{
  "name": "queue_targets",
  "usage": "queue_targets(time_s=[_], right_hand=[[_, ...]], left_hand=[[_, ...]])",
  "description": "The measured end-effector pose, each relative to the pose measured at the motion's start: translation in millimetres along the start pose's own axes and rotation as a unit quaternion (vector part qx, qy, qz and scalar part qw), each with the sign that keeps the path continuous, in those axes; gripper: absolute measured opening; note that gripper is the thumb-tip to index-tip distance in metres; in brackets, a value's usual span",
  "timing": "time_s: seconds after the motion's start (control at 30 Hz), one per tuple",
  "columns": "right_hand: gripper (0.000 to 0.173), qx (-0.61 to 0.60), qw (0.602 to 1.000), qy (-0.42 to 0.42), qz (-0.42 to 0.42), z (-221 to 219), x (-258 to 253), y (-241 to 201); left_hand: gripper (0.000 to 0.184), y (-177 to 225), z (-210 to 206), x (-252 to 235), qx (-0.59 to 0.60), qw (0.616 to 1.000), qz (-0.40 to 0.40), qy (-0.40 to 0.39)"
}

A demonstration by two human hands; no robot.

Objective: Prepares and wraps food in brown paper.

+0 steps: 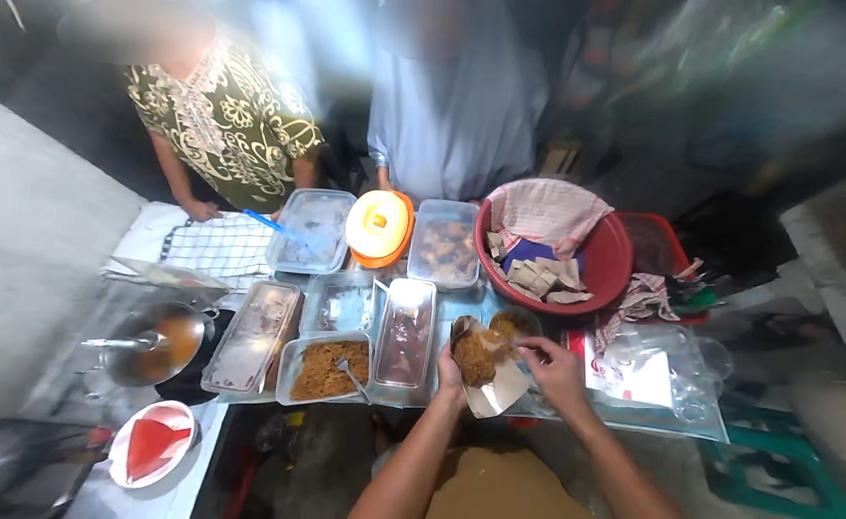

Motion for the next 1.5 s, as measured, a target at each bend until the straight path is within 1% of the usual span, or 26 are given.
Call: queue_targets(time_s=[0.03, 0.1, 0.17, 0.2, 0.27, 0.33, 0.4, 0.47, 0.53, 0.57, 0.6, 0.67, 0.73, 0.77, 0.8, 0.83, 0.9, 0.97, 1.03, 1.1, 1.17, 1.23, 1.3, 1.37, 1.43, 1.5], right_hand=[[0.018, 0.039, 0.999, 0.000, 0.020, -5.1, 2.0, -4.0], [0.021, 0.107, 0.993, 0.026, 0.047, -14.2, 4.5, -6.7], [0.020, 0.123, 0.990, 0.050, 0.051, -16.2, 4.0, -7.5], [0.020, 0.112, 0.991, 0.053, 0.042, -15.0, 2.9, -7.4], [0.018, 0.043, 0.999, 0.028, -0.012, -10.2, -0.4, -5.4], [0.016, -0.037, 0.996, 0.008, -0.076, -4.8, -4.4, 2.4], [0.016, -0.059, 0.990, 0.025, -0.126, -2.0, -10.5, 20.1], [0.018, 0.010, 0.985, 0.050, -0.163, -3.4, -18.5, 44.8], [0.024, 0.136, 0.972, 0.029, -0.191, -12.8, -27.3, 73.5], [0.026, 0.187, 0.965, 0.011, -0.186, -19.8, -31.1, 84.2], [0.027, 0.224, 0.960, -0.004, -0.166, -26.0, -33.1, 89.3], [0.029, 0.248, 0.965, 0.003, -0.084, -32.6, -33.3, 79.1], [0.030, 0.219, 0.973, 0.053, 0.041, -35.6, -23.8, 45.8], [0.028, 0.183, 0.971, 0.084, 0.127, -36.7, -15.1, 22.6], [0.027, 0.141, 0.961, 0.107, 0.214, -37.6, -4.2, -1.6], [0.025, 0.102, 0.942, 0.119, 0.298, -37.4, 7.5, -25.1], [0.026, 0.055, 0.888, 0.128, 0.438, -34.6, 28.5, -65.0], [0.029, 0.067, 0.840, 0.142, 0.520, -32.0, 40.0, -91.0], [0.030, 0.084, 0.813, 0.168, 0.551, -30.9, 39.7, -103.5], [0.033, 0.086, 0.798, 0.194, 0.564, -27.8, 35.6, -110.0], [0.036, 0.083, 0.787, 0.199, 0.577, -22.3, 33.4, -117.1], [0.040, 0.088, 0.782, 0.182, 0.589, -16.7, 31.8, -125.9], [0.047, 0.088, 0.782, 0.168, 0.594, -11.9, 30.4, -130.7], [0.055, 0.076, 0.785, 0.167, 0.592, -9.1, 28.3, -133.3], [0.061, 0.069, 0.799, 0.152, 0.578, -6.9, 27.3, -138.4], [0.065, 0.057, 0.813, 0.138, 0.563, -5.6, 27.2, -146.8]], left_hand=[[0.056, -1.0, -1.1, -0.1, 0.003, 1.000, 0.003, -0.004], [0.055, -0.8, -3.6, 1.2, 0.010, 1.000, 0.007, -0.011], [0.056, 0.8, -4.9, 2.0, 0.019, 1.000, 0.004, -0.014], [0.056, 2.7, -5.1, 2.6, 0.020, 1.000, 0.001, -0.013], [0.055, 7.1, -2.8, 2.7, 0.015, 1.000, -0.010, -0.011], [0.055, 13.8, -0.5, 3.8, 0.007, 1.000, -0.020, -0.009], [0.055, 24.2, 2.7, 5.3, -0.016, 0.999, -0.035, -0.007], [0.055, 38.7, 2.4, 7.4, -0.034, 0.998, -0.055, -0.012], [0.058, 56.9, -4.1, 12.4, -0.042, 0.997, -0.066, -0.014], [0.059, 67.3, -9.9, 15.0, -0.033, 0.997, -0.069, -0.021], [0.061, 78.4, -17.1, 17.3, -0.021, 0.997, -0.076, -0.027], [0.061, 104.7, -39.2, 24.4, -0.007, 0.996, -0.087, -0.031], [0.060, 131.0, -62.7, 32.9, -0.002, 0.994, -0.102, -0.026], [0.059, 142.8, -73.5, 36.5, -0.005, 0.993, -0.114, -0.025], [0.058, 153.7, -84.1, 40.1, -0.007, 0.992, -0.127, -0.026], [0.057, 163.7, -96.1, 44.8, -0.004, 0.990, -0.135, -0.029], [0.060, 178.7, -118.5, 54.9, 0.024, 0.989, -0.137, -0.049], [0.063, 188.2, -138.3, 72.3, 0.044, 0.989, -0.126, -0.069], [0.062, 192.9, -150.6, 88.5, 0.035, 0.988, -0.123, -0.091], [0.065, 186.8, -146.5, 86.1, 0.027, 0.984, -0.126, -0.125], [0.066, 181.1, -144.4, 88.1, 0.001, 0.985, -0.125, -0.120], [0.066, 181.5, -154.3, 99.9, 0.008, 0.985, -0.128, -0.118], [0.067, 184.9, -164.2, 111.7, 0.030, 0.982, -0.141, -0.124], [0.069, 189.3, -169.1, 119.2, 0.021, 0.976, -0.172, -0.129], [0.070, 190.1, -171.2, 124.4, 0.001, 0.970, -0.201, -0.136], [0.071, 186.1, -172.4, 127.1, -0.001, 0.965, -0.209, -0.157]])
Point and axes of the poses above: each hand's wrist, its own x-axis away from the middle knuckle, its own z-axis out of the back of the hand, y = z × x, the point moved 5 cm from there along -x, towards the middle knuckle, and after that the axes turned 11 degrees about -z, right-handed, at the moved point
